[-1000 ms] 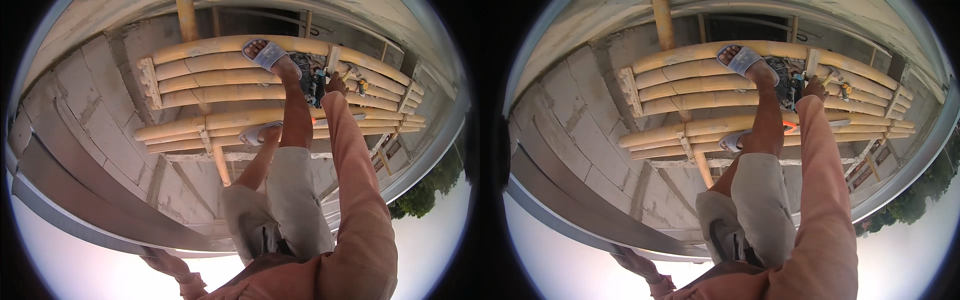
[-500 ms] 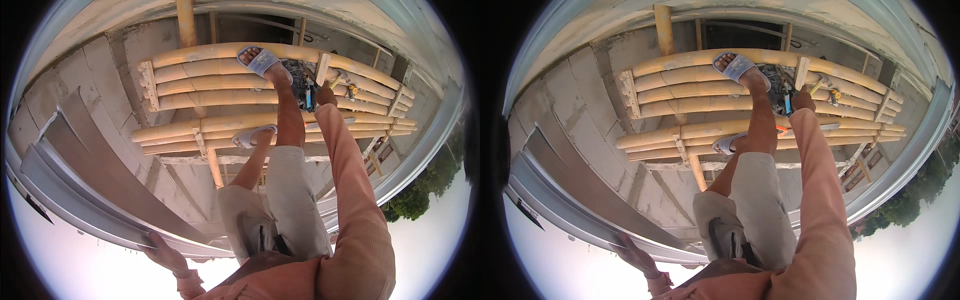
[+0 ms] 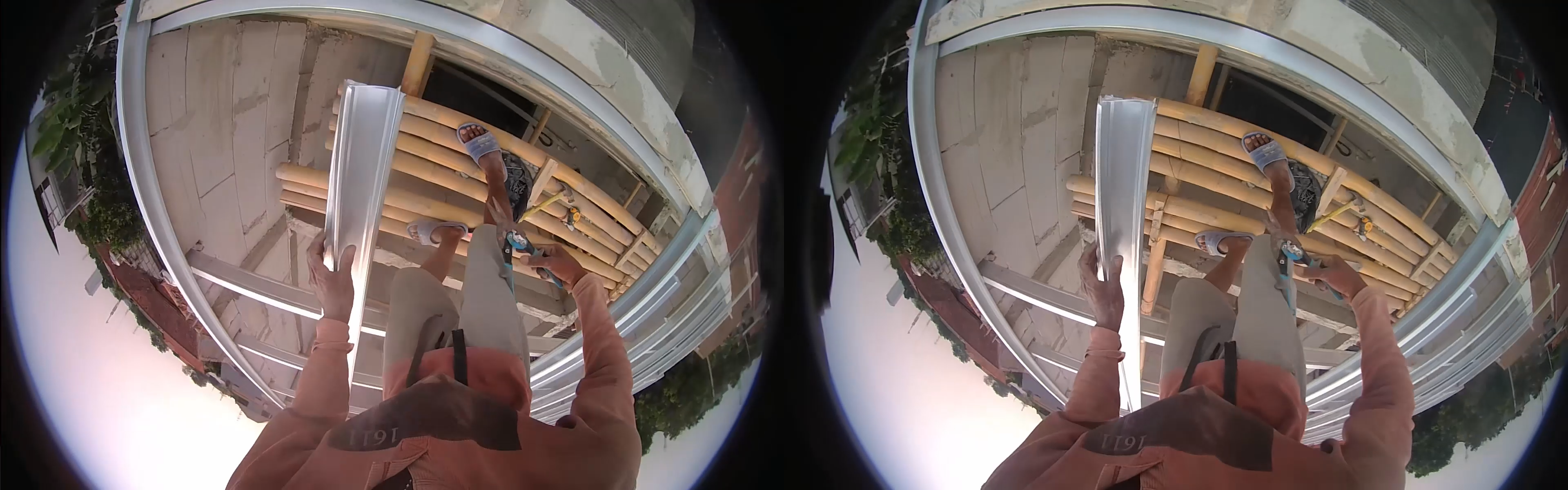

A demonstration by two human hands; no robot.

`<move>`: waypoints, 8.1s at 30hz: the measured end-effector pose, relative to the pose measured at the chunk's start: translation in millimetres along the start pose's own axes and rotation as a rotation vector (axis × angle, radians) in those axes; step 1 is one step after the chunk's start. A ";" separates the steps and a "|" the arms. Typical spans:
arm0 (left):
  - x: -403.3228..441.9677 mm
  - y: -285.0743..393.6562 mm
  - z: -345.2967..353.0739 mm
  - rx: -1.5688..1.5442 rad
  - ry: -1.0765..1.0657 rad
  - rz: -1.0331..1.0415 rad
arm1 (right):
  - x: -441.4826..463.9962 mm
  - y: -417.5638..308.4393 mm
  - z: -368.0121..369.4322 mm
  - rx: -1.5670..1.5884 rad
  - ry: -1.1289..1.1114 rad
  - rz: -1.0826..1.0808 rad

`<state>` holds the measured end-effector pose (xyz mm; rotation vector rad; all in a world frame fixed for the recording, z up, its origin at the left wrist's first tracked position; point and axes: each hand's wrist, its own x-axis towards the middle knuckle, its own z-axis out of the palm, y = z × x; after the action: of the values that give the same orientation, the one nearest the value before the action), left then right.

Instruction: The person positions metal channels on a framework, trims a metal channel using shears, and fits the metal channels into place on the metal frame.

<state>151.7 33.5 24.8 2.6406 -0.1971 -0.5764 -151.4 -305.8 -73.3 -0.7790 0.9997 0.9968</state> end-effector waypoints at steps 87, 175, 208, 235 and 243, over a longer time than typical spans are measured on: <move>-44.3 30.4 -70.2 0.259 -0.373 0.021 | -171.9 -230.9 31.5 0.151 -0.692 -0.122; -46.3 49.8 -169.8 0.111 -0.628 -0.040 | -252.3 -221.7 152.5 0.124 -0.318 -0.258; -117.1 105.3 -257.5 0.104 -0.528 0.032 | -395.9 -270.0 99.0 0.071 -0.613 -0.015; -133.3 114.0 -253.6 -0.038 -0.489 0.021 | -390.2 -263.8 105.7 -0.066 -0.316 -0.103; -123.2 104.4 -241.5 0.044 -0.433 0.156 | -397.0 -262.6 165.8 -0.094 -0.091 -0.244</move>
<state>138.5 58.7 313.9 2.4778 -0.5438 -1.0927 63.9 -375.1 377.2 -0.9023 0.7632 0.8639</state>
